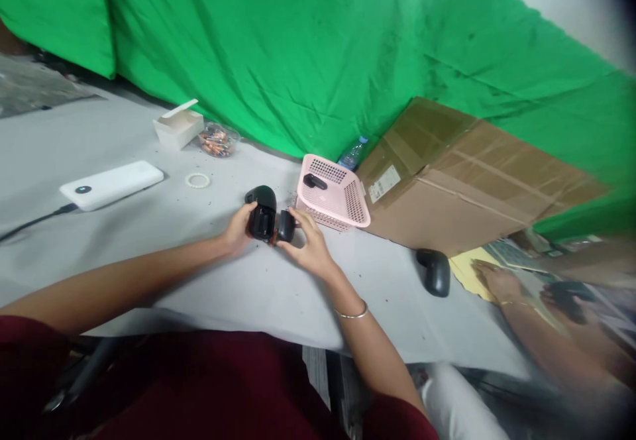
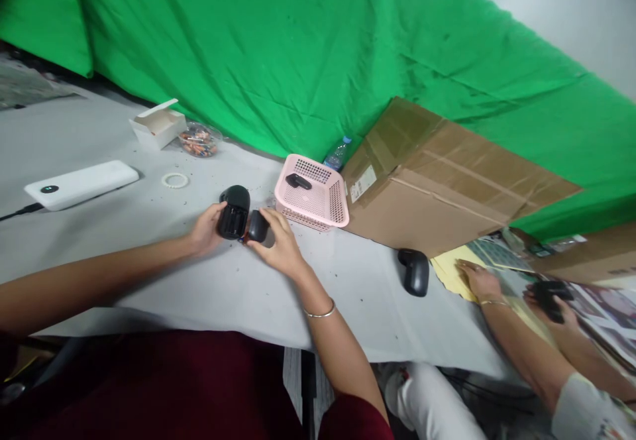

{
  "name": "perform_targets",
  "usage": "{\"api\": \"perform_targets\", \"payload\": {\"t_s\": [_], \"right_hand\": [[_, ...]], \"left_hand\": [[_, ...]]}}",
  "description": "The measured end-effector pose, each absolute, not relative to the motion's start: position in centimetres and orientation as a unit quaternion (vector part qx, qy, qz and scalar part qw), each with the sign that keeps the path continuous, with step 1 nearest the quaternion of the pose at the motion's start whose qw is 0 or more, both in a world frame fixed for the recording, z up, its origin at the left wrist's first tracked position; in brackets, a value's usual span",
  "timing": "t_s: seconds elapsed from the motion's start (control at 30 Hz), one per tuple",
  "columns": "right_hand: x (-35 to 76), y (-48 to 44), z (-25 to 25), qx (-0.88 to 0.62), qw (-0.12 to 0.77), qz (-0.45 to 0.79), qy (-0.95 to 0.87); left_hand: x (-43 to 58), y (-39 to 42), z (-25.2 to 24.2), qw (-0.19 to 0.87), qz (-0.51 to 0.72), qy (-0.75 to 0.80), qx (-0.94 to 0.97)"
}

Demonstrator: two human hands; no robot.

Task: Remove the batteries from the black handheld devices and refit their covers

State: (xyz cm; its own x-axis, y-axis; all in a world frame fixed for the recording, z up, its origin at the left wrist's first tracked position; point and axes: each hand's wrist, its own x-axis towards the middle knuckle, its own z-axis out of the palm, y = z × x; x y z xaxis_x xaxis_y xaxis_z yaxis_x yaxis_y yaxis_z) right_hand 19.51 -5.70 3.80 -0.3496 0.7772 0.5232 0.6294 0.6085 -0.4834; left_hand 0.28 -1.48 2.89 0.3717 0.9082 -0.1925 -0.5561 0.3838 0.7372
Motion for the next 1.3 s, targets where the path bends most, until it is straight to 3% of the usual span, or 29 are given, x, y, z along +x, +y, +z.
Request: {"api": "perform_targets", "payload": {"t_s": [0.47,0.93,1.3], "right_hand": [[17.0,-7.0,3.3,-0.359,0.460,0.062,-0.810],[17.0,-7.2,2.7,-0.356,0.450,0.033,-0.818],[16.6,-7.3,2.5,-0.392,0.399,-0.045,-0.828]], "left_hand": [[-0.4,-1.6,2.3,0.780,0.431,0.191,0.412],[-0.9,-1.2,2.2,0.779,0.375,0.170,0.472],[-1.7,-0.8,2.1,0.829,0.244,0.139,0.483]]}}
